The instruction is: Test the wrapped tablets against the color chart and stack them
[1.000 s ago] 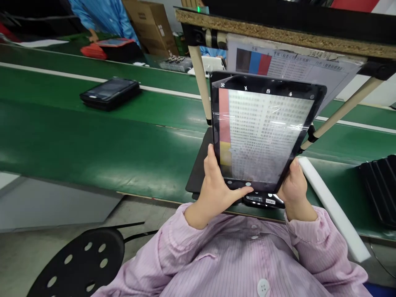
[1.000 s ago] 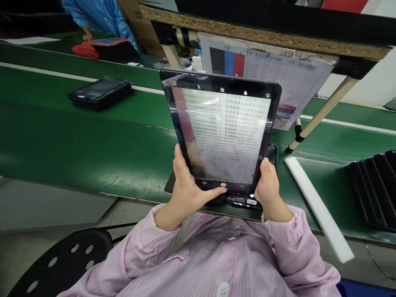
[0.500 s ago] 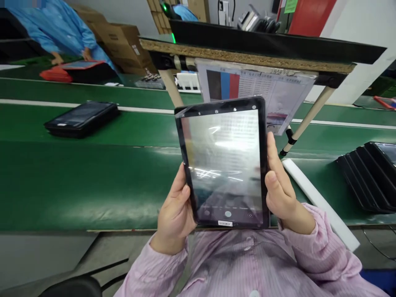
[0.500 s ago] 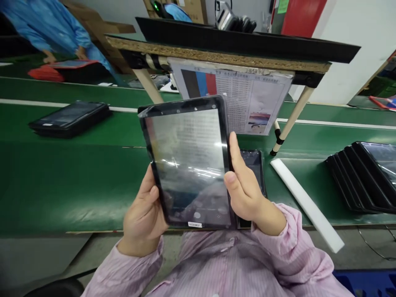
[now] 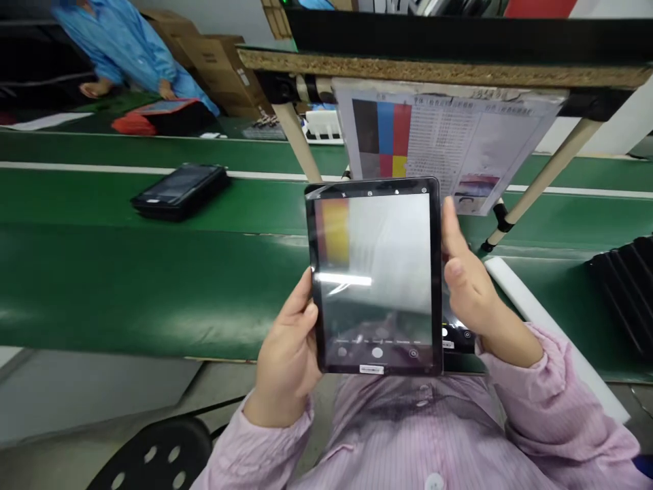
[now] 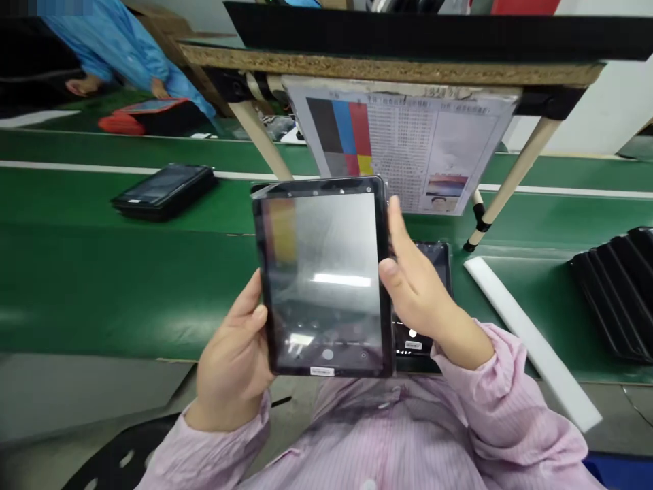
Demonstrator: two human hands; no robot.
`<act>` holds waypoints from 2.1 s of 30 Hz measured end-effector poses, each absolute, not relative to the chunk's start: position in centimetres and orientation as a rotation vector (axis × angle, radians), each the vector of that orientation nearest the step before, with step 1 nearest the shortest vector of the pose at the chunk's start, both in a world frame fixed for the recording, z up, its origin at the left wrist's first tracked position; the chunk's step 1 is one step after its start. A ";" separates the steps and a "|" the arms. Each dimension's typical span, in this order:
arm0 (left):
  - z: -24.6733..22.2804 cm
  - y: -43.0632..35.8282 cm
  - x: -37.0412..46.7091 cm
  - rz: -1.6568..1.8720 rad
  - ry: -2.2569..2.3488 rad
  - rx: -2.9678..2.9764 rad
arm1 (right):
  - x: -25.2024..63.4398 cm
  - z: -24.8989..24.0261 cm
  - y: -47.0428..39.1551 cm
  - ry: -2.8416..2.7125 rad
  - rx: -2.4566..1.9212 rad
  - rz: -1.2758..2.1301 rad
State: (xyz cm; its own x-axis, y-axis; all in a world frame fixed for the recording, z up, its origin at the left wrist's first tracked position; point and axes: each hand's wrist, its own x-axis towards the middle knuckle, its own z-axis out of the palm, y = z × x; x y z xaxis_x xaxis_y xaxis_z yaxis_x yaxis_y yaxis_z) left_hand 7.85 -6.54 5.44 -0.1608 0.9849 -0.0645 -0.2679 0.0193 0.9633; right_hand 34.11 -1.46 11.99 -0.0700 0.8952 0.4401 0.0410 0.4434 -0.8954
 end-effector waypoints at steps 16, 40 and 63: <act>6.2 -2.4 4.4 1.406 1.846 1.350 | 46.5 2.2 -8.1 -0.918 -1.693 1.180; 5.5 -5.4 22.2 0.584 1.222 2.041 | 43.6 2.7 -6.1 -0.717 -1.024 1.432; 5.7 -8.0 14.9 1.493 1.335 1.728 | 36.2 6.3 -5.0 -0.833 -0.862 1.430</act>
State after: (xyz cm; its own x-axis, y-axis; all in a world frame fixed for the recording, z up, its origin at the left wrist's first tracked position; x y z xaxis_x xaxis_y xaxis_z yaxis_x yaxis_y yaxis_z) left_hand 14.94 -8.04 5.66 -0.0770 0.8883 0.4527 0.3507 -0.4009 0.8463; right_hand 36.19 -4.96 6.25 -0.0158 0.9994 -0.0296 -0.4671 -0.0335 -0.8836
